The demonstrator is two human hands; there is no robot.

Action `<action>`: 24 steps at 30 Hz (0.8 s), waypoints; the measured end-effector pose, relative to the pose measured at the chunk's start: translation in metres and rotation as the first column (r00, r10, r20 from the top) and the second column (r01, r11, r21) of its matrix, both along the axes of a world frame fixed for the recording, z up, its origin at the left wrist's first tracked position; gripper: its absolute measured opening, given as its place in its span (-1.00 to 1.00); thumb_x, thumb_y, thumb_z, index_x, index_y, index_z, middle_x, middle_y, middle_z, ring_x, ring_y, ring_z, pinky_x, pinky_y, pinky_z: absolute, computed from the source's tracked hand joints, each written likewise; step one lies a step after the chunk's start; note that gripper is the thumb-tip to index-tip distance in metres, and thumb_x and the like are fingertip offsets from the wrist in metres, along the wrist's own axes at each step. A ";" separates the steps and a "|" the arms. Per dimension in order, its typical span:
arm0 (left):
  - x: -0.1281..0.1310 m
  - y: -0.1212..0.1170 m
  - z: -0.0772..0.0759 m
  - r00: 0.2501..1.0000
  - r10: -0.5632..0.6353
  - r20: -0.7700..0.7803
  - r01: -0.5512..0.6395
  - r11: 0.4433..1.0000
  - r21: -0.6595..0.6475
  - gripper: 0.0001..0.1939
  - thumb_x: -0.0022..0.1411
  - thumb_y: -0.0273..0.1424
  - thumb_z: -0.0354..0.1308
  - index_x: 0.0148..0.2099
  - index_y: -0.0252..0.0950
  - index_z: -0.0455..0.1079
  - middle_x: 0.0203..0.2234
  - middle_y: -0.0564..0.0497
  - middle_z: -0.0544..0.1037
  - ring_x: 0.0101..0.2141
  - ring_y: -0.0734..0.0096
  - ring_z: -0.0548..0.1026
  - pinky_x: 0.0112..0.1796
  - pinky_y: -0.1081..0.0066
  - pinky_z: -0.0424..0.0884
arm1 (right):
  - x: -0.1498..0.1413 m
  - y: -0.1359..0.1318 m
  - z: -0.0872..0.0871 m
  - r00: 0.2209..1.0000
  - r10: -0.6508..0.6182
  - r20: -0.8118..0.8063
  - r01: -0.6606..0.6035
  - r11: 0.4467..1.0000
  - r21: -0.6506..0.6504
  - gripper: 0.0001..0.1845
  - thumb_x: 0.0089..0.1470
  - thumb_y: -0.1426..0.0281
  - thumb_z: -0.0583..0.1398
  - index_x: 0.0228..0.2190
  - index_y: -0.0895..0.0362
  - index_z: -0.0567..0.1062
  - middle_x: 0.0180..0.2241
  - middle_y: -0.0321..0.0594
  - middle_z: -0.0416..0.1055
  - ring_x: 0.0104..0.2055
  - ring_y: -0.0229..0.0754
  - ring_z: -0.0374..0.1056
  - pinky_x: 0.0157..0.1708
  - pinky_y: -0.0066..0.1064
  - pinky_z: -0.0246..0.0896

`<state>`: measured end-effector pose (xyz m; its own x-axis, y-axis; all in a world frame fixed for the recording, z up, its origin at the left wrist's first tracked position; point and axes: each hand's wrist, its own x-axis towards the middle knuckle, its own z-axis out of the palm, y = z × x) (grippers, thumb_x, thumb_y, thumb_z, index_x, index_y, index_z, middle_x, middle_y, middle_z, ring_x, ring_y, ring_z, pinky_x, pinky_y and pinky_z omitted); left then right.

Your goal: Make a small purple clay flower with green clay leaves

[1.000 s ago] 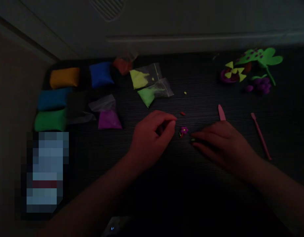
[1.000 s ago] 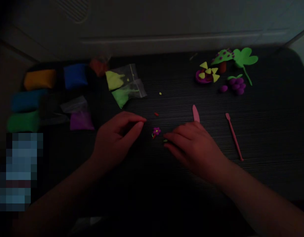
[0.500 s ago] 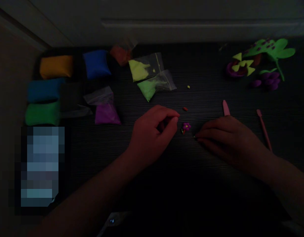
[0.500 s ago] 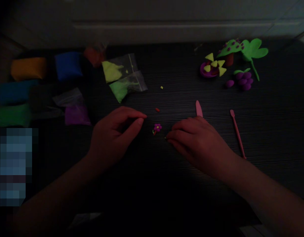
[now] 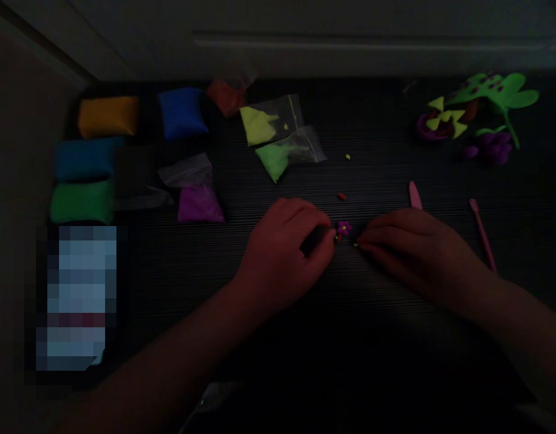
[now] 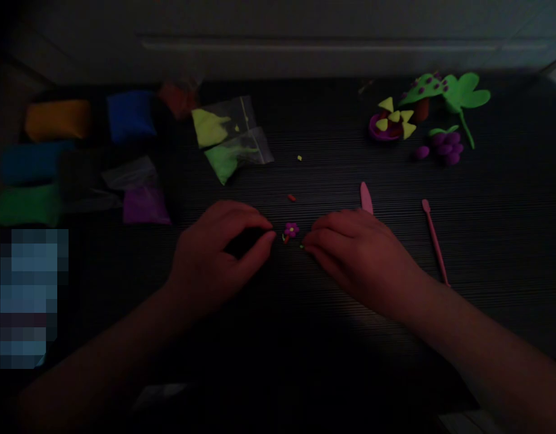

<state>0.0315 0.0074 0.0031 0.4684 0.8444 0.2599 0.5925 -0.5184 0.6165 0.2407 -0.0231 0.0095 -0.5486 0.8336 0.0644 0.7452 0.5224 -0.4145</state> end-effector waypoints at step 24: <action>0.004 -0.008 0.004 0.990 -0.126 0.066 0.127 0.992 -0.023 -0.92 0.09 -0.40 0.13 -0.32 -0.25 0.40 -0.39 0.06 0.47 -0.29 0.50 0.36 -0.21 0.44 0.32 | -0.011 -0.002 0.006 0.972 -0.056 -0.228 0.047 0.998 -0.044 -0.81 -0.04 0.48 0.17 -0.29 0.14 0.43 -0.31 -0.22 0.39 -0.25 -0.26 0.31 -0.24 -0.41 0.23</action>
